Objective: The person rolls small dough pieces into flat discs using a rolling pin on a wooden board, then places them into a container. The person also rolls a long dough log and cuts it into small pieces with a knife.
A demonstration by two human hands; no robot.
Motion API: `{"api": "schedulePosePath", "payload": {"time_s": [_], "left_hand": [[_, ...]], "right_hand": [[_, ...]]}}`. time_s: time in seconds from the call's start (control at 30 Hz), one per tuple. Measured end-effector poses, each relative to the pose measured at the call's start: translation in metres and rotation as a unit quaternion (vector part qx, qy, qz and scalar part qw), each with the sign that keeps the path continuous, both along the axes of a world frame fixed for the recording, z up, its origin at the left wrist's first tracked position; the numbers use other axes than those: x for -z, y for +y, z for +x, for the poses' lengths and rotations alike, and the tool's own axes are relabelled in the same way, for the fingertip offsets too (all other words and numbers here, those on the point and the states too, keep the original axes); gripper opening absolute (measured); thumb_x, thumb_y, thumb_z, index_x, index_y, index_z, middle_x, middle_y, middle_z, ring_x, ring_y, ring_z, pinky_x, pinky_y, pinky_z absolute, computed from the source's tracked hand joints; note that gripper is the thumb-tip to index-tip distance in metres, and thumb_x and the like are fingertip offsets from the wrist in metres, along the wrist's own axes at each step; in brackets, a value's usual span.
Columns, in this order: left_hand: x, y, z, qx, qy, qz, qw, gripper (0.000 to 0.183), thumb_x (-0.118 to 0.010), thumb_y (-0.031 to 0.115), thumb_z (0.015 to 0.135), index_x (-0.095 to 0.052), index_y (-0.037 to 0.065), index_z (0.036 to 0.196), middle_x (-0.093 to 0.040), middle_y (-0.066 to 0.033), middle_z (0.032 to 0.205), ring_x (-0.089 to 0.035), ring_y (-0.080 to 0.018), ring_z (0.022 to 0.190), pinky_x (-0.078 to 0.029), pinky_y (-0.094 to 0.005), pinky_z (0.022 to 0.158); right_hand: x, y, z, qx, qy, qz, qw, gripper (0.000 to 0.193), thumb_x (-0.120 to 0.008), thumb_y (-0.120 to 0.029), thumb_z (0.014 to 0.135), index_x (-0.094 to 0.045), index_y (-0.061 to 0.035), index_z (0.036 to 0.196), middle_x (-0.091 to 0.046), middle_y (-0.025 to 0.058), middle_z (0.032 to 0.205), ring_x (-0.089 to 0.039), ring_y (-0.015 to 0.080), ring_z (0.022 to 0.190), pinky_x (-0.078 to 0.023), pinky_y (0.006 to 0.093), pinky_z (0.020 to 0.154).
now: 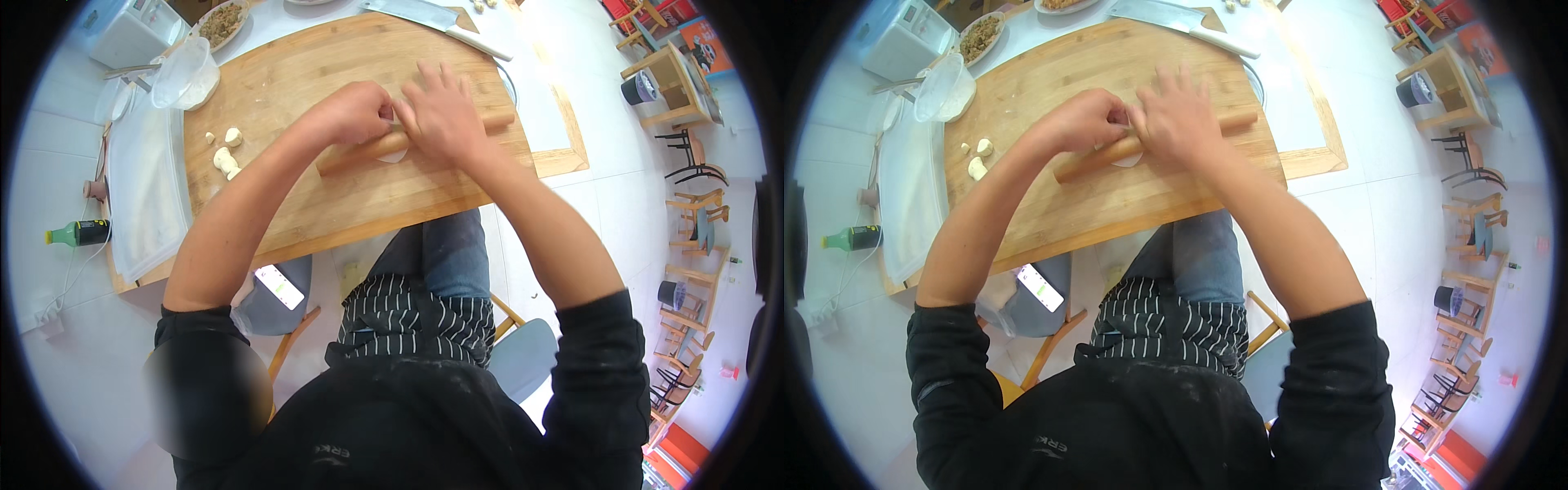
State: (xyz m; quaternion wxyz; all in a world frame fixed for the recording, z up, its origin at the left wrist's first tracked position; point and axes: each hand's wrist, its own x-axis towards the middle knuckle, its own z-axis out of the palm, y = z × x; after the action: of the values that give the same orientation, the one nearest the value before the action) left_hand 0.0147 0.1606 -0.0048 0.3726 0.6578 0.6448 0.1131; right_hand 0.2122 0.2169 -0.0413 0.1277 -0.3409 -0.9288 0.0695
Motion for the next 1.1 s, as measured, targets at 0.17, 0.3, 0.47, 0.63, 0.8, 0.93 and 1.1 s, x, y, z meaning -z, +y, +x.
{"api": "schedulePosePath", "payload": {"time_s": [0.17,0.3,0.47,0.63,0.8,0.93,1.1], "left_hand": [[0.006,-0.027,0.007,-0.052,-0.079,0.148,0.984,0.015,-0.068,0.008,0.087,-0.071,-0.002,0.098,-0.073,-0.0156,0.091,-0.068,-0.0241,0.081,-0.054,-0.0391,0.073],[0.014,-0.032,0.008,-0.086,-0.129,0.115,0.981,0.017,-0.067,0.008,0.087,-0.07,-0.003,0.099,-0.072,-0.0142,0.087,-0.067,-0.0229,0.08,-0.055,-0.0383,0.075],[0.016,-0.013,-0.003,-0.055,-0.012,0.124,0.991,0.02,-0.07,0.013,0.085,-0.074,-0.002,0.097,-0.074,-0.0154,0.086,-0.07,-0.0274,0.08,-0.055,-0.0422,0.074],[0.006,0.003,-0.012,-0.069,-0.021,0.027,0.997,0.02,-0.073,0.015,0.085,-0.076,-0.002,0.095,-0.072,-0.0145,0.083,-0.066,-0.0252,0.076,-0.053,-0.0398,0.072],[-0.002,0.0,-0.003,0.009,-0.011,0.038,0.999,0.019,-0.071,0.011,0.088,-0.072,-0.004,0.1,-0.073,-0.012,0.089,-0.066,-0.0215,0.083,-0.054,-0.0362,0.075],[0.007,-0.026,0.009,-0.082,-0.186,0.18,0.962,0.017,-0.068,0.008,0.089,-0.07,-0.004,0.101,-0.072,-0.0115,0.09,-0.066,-0.0192,0.085,-0.054,-0.0347,0.076],[0.018,-0.033,0.004,-0.061,-0.112,0.129,0.983,0.018,-0.067,0.01,0.091,-0.07,-0.005,0.1,-0.07,-0.0126,0.085,-0.066,-0.0189,0.082,-0.054,-0.0351,0.076]], "right_hand": [[-0.009,-0.079,0.073,-0.022,-0.017,0.005,1.0,0.045,-0.058,-0.047,0.104,-0.07,-0.01,0.126,-0.044,0.0264,0.161,-0.035,0.0509,0.151,-0.023,0.07,0.122],[-0.009,-0.064,0.063,-0.025,-0.033,-0.002,0.999,0.046,-0.058,-0.048,0.104,-0.071,-0.0103,0.126,-0.045,0.0265,0.16,-0.037,0.0508,0.151,-0.025,0.0697,0.121],[0.006,0.004,-0.004,-0.012,-0.026,-0.004,1.0,0.049,-0.05,-0.05,0.107,-0.071,-0.0117,0.128,-0.044,0.0257,0.161,-0.036,0.0509,0.151,-0.028,0.0698,0.12],[0.011,0.029,-0.032,0.014,0.039,0.0,0.999,0.049,-0.049,-0.051,0.108,-0.071,-0.0111,0.127,-0.044,0.0262,0.16,-0.034,0.0513,0.152,-0.028,0.0702,0.12],[-0.002,-0.029,0.03,-0.022,0.007,-0.01,1.0,0.046,-0.056,-0.047,0.105,-0.069,-0.0078,0.125,-0.043,0.026,0.162,-0.036,0.0519,0.151,-0.025,0.0701,0.121],[-0.009,-0.083,0.079,-0.024,0.008,0.018,1.0,0.043,-0.061,-0.045,0.103,-0.07,-0.006,0.119,-0.046,0.0258,0.161,-0.038,0.051,0.149,-0.025,0.0697,0.121],[-0.005,-0.053,0.051,-0.024,-0.016,0.003,1.0,0.045,-0.057,-0.046,0.104,-0.07,-0.0079,0.124,-0.048,0.0256,0.158,-0.041,0.0501,0.147,-0.026,0.0693,0.12]]}}
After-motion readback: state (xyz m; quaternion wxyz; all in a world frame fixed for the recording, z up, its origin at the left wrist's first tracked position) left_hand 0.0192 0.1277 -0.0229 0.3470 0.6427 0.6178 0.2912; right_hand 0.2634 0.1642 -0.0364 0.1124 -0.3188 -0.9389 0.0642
